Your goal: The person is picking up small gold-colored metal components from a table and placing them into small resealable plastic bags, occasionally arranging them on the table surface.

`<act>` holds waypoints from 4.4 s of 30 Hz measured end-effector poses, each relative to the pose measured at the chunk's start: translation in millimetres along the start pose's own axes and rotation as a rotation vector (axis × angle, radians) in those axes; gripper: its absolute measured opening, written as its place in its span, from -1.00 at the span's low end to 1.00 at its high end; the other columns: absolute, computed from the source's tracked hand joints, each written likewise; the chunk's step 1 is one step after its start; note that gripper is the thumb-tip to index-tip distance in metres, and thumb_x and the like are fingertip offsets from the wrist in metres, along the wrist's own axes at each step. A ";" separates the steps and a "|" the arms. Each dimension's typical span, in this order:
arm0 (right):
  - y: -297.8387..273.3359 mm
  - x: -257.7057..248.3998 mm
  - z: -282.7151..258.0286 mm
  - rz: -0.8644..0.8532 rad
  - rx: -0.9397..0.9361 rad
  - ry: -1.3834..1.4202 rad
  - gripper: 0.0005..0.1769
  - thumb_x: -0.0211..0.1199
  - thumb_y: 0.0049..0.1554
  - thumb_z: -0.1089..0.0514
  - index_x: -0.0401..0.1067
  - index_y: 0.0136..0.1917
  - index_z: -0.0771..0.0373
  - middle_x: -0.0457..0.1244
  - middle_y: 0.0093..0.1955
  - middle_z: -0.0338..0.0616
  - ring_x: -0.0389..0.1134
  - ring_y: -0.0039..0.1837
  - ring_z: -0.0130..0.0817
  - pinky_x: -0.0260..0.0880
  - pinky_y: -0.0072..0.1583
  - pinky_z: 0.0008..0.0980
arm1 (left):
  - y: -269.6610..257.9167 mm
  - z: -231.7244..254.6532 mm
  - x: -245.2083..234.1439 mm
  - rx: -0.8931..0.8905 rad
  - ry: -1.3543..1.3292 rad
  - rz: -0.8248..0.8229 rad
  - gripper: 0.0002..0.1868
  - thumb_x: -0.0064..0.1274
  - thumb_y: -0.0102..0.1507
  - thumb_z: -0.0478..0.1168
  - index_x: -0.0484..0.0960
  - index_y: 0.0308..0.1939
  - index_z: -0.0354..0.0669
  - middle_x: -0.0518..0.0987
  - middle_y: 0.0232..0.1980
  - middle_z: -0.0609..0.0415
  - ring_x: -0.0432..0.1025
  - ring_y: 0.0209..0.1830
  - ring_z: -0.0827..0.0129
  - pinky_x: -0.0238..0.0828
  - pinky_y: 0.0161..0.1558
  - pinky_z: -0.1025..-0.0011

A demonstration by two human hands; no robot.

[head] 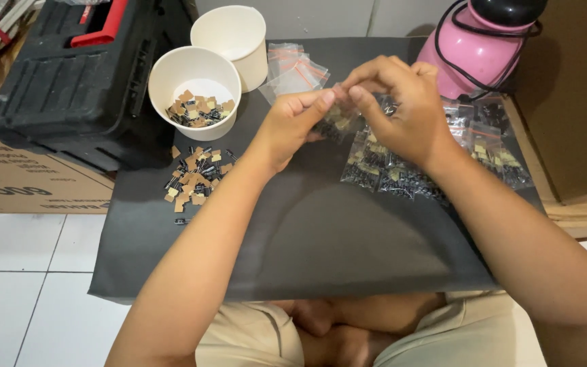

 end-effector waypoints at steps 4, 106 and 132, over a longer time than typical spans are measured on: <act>0.2 0.0 1.6 -0.082 -0.078 0.005 -0.82 0.25 0.34 0.14 0.40 0.21 0.11 0.41 0.15 -0.39 0.38 0.23 -0.51 -0.19 0.20 -0.23 | 2.4 0.3 -2.7 0.043 -0.035 0.024 -0.51 -0.05 0.32 0.16 0.71 0.16 0.05 0.49 -0.19 0.36 0.33 -0.10 0.61 0.45 -0.07 0.50; -112.8 -85.0 22.5 -0.317 0.746 -0.222 -0.25 -0.44 0.37 -0.27 -0.37 0.72 -0.03 -0.34 0.72 0.26 -0.32 0.70 0.29 -0.37 0.49 0.56 | 5.1 -37.6 135.9 0.457 1.230 0.450 -0.36 -0.32 0.41 0.34 0.24 0.55 0.41 0.30 0.55 -0.22 0.13 0.57 -0.32 -0.39 0.38 -0.66; -59.0 130.7 -146.7 -0.064 0.219 0.133 -0.63 0.35 0.18 0.10 0.46 0.25 0.15 0.28 0.07 -0.21 0.47 0.01 -0.27 0.50 0.04 -0.34 | -252.3 -22.0 -65.1 0.218 1.045 0.925 -0.61 0.19 0.29 -0.07 0.64 0.22 0.17 0.55 0.11 0.22 0.43 0.11 0.24 0.19 0.06 0.18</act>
Point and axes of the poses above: each hand's wrist, its own y-axis towards the middle knuckle, its own x-axis out of the palm, z = x × y, the point moved 1 cm from there along y, towards the middle knuckle
